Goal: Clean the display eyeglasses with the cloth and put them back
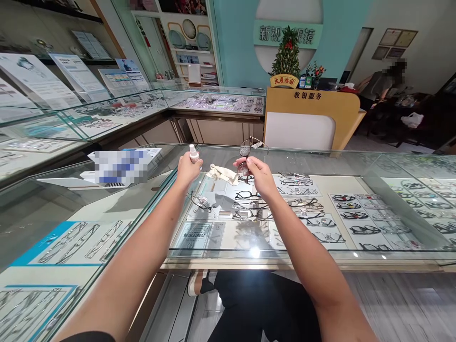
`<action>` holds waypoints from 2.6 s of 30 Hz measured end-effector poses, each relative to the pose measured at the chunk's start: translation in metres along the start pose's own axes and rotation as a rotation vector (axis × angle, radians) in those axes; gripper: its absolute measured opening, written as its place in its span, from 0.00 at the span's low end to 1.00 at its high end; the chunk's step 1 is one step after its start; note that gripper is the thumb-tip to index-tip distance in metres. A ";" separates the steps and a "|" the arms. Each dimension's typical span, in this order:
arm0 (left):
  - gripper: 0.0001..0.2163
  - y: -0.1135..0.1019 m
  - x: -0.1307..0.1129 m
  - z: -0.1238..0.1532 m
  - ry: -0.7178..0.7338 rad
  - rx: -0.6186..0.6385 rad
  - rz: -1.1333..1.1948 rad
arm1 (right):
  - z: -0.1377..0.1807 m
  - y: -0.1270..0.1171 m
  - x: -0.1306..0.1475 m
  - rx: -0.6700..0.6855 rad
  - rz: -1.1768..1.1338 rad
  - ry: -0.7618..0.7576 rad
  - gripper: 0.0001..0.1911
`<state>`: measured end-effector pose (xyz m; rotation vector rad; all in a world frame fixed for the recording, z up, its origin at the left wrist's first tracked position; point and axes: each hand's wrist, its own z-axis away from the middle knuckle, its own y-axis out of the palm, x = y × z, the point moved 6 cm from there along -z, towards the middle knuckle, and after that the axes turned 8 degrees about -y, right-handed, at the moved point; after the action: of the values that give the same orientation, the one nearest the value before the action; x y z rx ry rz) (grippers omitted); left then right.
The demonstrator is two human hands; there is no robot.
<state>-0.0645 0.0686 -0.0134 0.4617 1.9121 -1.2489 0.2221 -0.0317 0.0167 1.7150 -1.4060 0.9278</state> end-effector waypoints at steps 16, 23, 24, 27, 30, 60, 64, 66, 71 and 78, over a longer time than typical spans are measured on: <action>0.27 0.002 0.021 -0.006 -0.204 0.066 -0.042 | -0.001 -0.001 0.002 0.002 0.009 -0.002 0.30; 0.33 -0.001 0.018 0.000 -0.240 -0.025 -0.026 | -0.001 -0.001 0.005 0.008 0.005 -0.010 0.28; 0.35 -0.006 0.012 0.003 -0.226 -0.093 -0.020 | -0.001 -0.001 0.006 0.006 0.000 -0.015 0.28; 0.27 -0.024 -0.017 0.019 0.003 -0.270 0.042 | -0.001 -0.003 0.008 0.002 0.003 -0.022 0.28; 0.06 -0.019 -0.054 0.039 0.402 -0.047 0.034 | -0.002 -0.004 0.008 0.006 0.018 -0.016 0.29; 0.12 0.012 -0.054 0.058 0.484 0.275 -0.042 | -0.002 -0.004 0.010 -0.017 -0.055 -0.009 0.26; 0.11 0.000 -0.049 0.045 0.266 0.187 0.458 | -0.001 -0.004 0.009 -0.025 -0.060 -0.004 0.26; 0.20 0.002 -0.046 0.043 0.137 0.268 0.694 | -0.001 -0.004 0.009 -0.025 -0.055 -0.004 0.26; 0.24 0.009 -0.048 0.046 -0.063 0.484 0.965 | 0.000 -0.004 0.008 -0.019 -0.059 -0.006 0.25; 0.23 0.012 -0.051 0.048 -0.147 0.497 1.123 | 0.000 -0.003 0.006 0.016 -0.030 -0.008 0.25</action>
<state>-0.0051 0.0376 0.0089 1.4039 0.8772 -0.8885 0.2257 -0.0342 0.0221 1.7489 -1.3774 0.9191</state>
